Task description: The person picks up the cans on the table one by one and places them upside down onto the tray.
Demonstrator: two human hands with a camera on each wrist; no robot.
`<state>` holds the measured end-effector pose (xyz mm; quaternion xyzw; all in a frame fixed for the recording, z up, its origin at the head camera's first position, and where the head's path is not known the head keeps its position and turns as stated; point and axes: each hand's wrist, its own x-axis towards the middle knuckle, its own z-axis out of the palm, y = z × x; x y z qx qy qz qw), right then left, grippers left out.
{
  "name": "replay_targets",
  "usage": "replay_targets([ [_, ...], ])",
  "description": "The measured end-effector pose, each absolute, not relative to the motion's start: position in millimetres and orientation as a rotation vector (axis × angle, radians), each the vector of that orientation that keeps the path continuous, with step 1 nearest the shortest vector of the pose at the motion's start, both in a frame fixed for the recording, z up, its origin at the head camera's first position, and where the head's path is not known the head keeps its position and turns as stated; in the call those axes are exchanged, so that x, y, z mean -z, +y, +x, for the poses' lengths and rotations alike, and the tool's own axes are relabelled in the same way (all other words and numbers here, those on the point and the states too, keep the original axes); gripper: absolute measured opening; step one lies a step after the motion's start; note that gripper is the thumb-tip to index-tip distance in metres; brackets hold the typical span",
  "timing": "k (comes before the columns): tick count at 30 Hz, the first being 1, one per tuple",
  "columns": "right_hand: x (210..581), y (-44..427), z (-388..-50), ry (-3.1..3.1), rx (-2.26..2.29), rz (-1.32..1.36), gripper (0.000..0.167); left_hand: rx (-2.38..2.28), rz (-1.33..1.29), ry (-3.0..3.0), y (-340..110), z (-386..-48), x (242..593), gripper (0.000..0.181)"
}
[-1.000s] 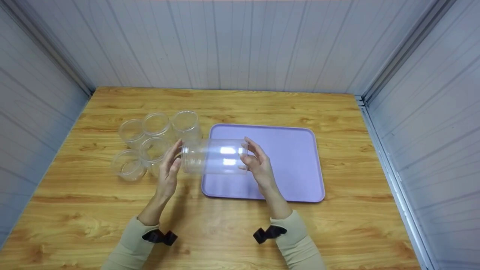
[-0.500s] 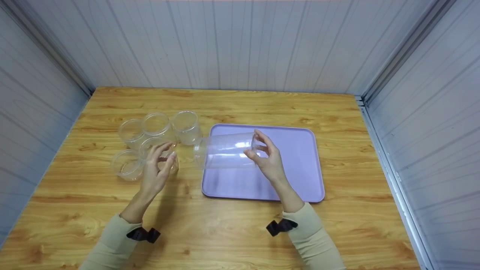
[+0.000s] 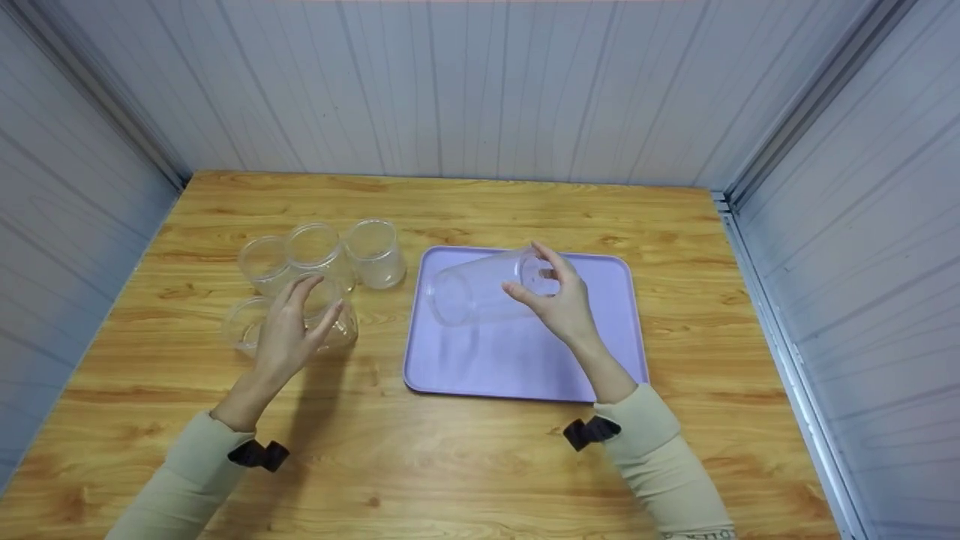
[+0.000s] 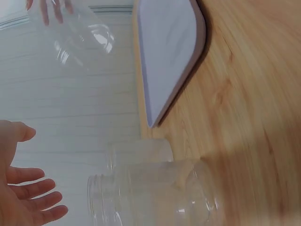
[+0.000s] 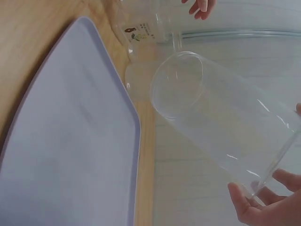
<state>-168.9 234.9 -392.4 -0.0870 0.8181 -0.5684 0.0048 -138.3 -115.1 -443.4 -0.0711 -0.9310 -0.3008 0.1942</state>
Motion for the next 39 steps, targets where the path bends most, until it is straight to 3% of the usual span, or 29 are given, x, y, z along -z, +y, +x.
replay_targets([
  [8, 367, 238, -171, 2.702, 1.61, -0.239, 0.067, 0.725, -0.181, -2.692, -127, -147, 441, 0.052],
  [20, 376, 260, -199, 2.92, 1.248, -0.207, 0.079, 0.551, -0.116, -2.931, -136, -157, 442, 0.076],
  [39, 383, 284, -227, 3.004, 0.934, -0.192, 0.082, 0.508, -0.025, -3.106, -141, -169, 444, 0.091],
])
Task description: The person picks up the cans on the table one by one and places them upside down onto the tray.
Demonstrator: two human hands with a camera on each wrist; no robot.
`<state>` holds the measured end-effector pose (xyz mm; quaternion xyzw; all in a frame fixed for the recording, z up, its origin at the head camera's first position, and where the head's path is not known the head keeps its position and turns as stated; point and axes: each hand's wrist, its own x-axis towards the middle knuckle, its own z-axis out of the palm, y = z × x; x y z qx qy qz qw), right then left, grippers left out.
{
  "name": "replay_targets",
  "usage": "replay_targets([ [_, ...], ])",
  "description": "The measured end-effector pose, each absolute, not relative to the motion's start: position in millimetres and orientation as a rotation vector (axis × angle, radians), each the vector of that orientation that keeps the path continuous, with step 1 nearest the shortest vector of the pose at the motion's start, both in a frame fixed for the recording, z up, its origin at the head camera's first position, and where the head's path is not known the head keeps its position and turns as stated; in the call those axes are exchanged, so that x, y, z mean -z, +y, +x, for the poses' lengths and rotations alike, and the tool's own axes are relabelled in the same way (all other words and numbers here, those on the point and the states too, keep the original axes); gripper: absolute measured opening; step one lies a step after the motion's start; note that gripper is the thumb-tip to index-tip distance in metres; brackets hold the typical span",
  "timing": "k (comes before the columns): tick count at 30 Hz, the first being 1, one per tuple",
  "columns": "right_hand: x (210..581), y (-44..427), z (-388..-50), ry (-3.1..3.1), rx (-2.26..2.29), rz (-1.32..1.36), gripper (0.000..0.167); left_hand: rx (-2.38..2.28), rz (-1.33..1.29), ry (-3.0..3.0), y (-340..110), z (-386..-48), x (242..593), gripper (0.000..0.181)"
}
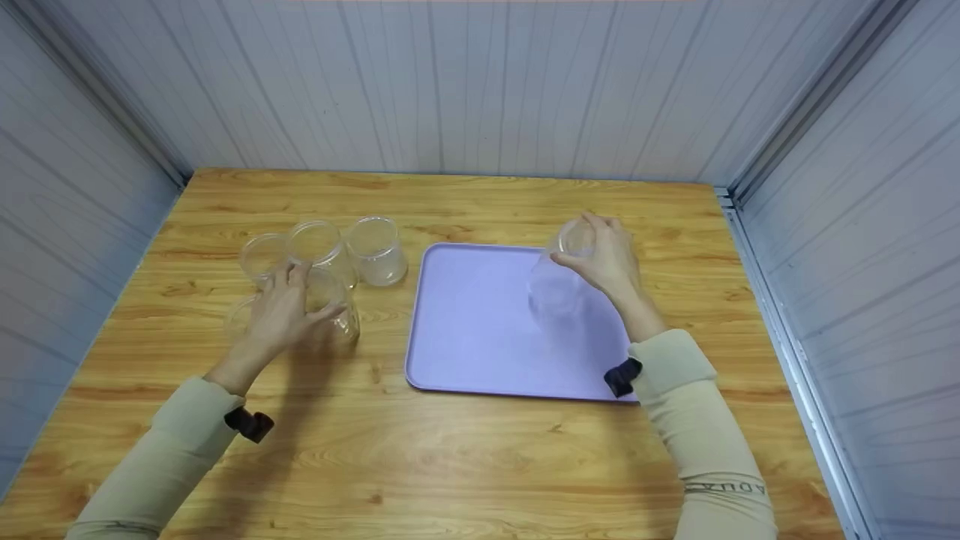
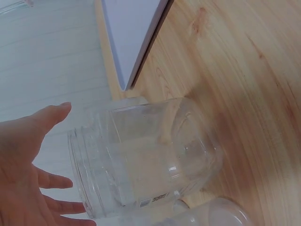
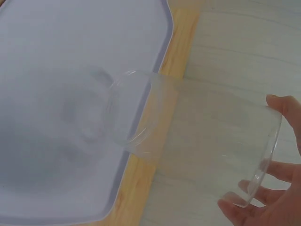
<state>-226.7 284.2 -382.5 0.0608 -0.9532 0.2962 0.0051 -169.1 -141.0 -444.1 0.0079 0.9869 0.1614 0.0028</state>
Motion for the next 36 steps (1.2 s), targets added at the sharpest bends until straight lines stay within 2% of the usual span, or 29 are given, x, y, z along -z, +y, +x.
replay_targets([
  [16, 387, 305, -248, -3.078, -0.819, -0.047, 0.09, -0.565, 0.019, 3.064, -139, -173, 445, 0.094],
  [36, 390, 324, -261, -3.106, -0.738, -0.145, 0.088, -0.544, 0.034, 3.076, -140, -176, 445, 0.09],
])
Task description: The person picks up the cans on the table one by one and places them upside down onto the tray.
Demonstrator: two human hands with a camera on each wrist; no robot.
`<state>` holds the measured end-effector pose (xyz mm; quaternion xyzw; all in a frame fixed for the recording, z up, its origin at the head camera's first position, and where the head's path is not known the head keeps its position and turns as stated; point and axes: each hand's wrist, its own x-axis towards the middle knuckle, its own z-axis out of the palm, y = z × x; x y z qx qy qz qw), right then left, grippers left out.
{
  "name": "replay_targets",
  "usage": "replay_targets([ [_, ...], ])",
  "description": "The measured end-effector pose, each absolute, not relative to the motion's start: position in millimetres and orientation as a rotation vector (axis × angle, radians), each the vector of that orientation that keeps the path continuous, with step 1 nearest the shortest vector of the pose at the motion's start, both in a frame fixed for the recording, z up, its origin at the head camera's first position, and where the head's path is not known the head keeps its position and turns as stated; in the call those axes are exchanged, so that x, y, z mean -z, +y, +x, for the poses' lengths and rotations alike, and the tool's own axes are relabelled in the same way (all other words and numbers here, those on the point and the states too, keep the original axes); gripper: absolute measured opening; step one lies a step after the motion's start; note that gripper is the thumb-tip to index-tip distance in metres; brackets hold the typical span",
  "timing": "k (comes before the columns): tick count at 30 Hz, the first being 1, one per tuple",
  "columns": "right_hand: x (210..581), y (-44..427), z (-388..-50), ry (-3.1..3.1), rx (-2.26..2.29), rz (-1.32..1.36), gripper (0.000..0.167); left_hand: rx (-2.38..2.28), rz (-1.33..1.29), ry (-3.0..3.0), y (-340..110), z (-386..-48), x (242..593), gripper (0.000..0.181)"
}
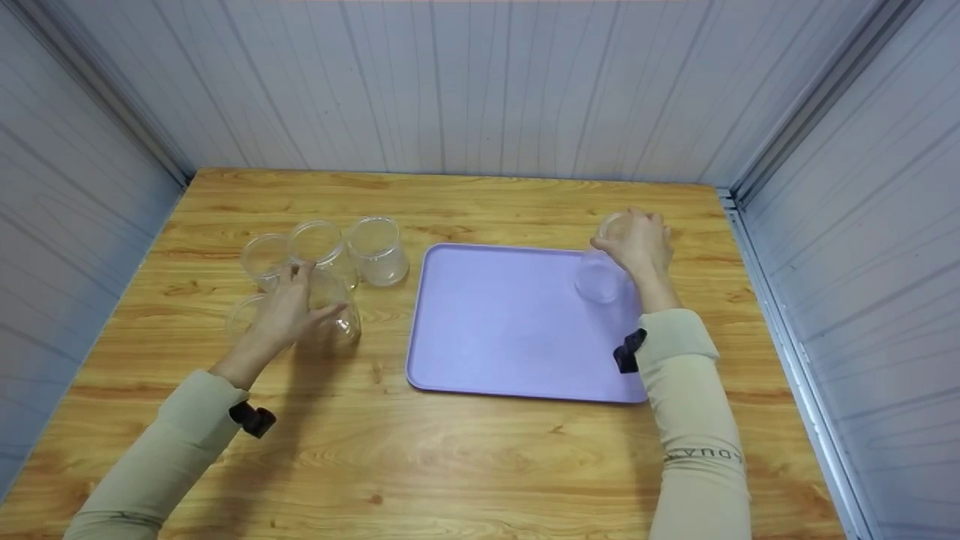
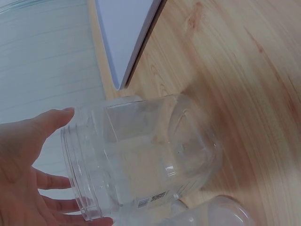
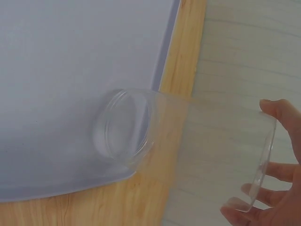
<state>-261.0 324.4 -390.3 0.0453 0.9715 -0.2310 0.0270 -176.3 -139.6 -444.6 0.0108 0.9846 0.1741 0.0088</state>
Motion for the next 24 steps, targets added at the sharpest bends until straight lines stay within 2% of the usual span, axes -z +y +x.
replay_targets([
  [24, 394.7, 322.8, -267.4, 2.932, 0.713, 0.175, 0.089, -0.662, 0.034, 3.115, -141.1, -172.3, 444.9, 0.075],
])
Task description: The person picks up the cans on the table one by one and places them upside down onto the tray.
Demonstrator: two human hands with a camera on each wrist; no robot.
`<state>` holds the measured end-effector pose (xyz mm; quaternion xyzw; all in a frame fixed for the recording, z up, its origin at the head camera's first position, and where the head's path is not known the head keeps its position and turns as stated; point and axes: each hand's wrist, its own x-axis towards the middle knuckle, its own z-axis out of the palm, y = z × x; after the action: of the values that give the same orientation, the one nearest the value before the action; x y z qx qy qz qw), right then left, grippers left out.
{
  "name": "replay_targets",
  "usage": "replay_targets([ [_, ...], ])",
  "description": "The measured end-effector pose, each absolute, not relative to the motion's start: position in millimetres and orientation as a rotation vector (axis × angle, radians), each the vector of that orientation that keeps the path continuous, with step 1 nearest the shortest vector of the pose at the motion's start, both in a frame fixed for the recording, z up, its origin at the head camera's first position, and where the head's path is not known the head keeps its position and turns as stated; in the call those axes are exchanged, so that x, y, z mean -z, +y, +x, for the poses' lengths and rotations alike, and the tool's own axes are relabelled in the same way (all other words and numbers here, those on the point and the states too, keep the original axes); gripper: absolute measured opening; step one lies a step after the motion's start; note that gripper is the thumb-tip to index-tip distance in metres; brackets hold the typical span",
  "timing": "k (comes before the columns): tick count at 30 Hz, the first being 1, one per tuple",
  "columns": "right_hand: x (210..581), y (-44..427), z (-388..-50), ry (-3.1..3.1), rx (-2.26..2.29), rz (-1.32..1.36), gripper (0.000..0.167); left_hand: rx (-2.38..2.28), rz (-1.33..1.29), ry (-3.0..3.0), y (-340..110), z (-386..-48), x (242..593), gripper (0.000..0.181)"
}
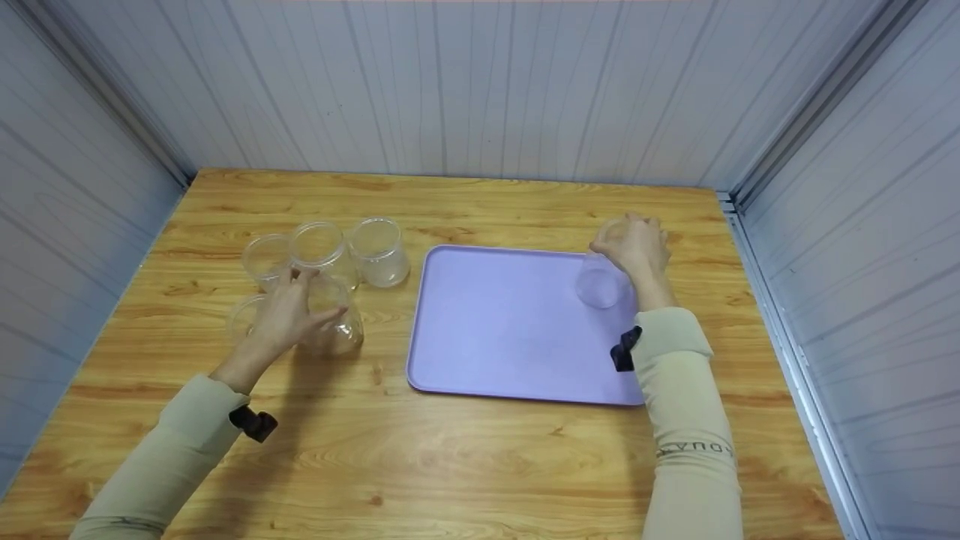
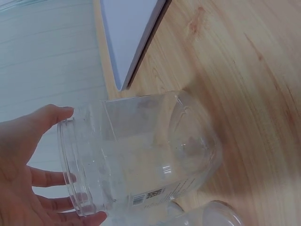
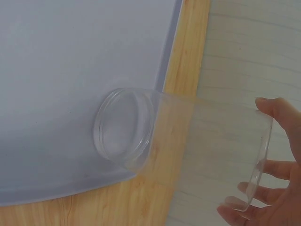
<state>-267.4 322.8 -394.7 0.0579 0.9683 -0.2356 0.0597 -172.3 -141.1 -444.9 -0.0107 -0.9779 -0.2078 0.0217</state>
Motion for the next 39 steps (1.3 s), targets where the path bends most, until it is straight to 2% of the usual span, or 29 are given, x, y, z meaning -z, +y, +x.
replay_targets([
  [9, 396, 324, -270, 2.859, 0.723, 0.188, 0.089, 0.727, -0.036, -2.976, -141, -171, 450, 0.072],
  [14, 395, 323, -270, 2.859, 0.699, 0.174, 0.09, 0.774, -0.069, -2.918, -142, -170, 452, 0.077],
  [20, 393, 321, -270, 2.868, 0.686, 0.143, 0.092, 0.761, -0.075, -2.876, -141, -168, 450, 0.071],
  [29, 397, 319, -269, 2.882, 0.748, 0.217, 0.101, 0.772, -0.072, -2.84, -136, -165, 447, 0.07],
  [34, 398, 318, -265, 2.94, 0.817, 0.216, 0.096, 0.819, -0.078, -2.785, -137, -163, 450, 0.069],
  [39, 399, 313, -262, 3.042, 0.906, 0.153, 0.083, 0.84, -0.063, -2.745, -135, -160, 449, 0.068],
])
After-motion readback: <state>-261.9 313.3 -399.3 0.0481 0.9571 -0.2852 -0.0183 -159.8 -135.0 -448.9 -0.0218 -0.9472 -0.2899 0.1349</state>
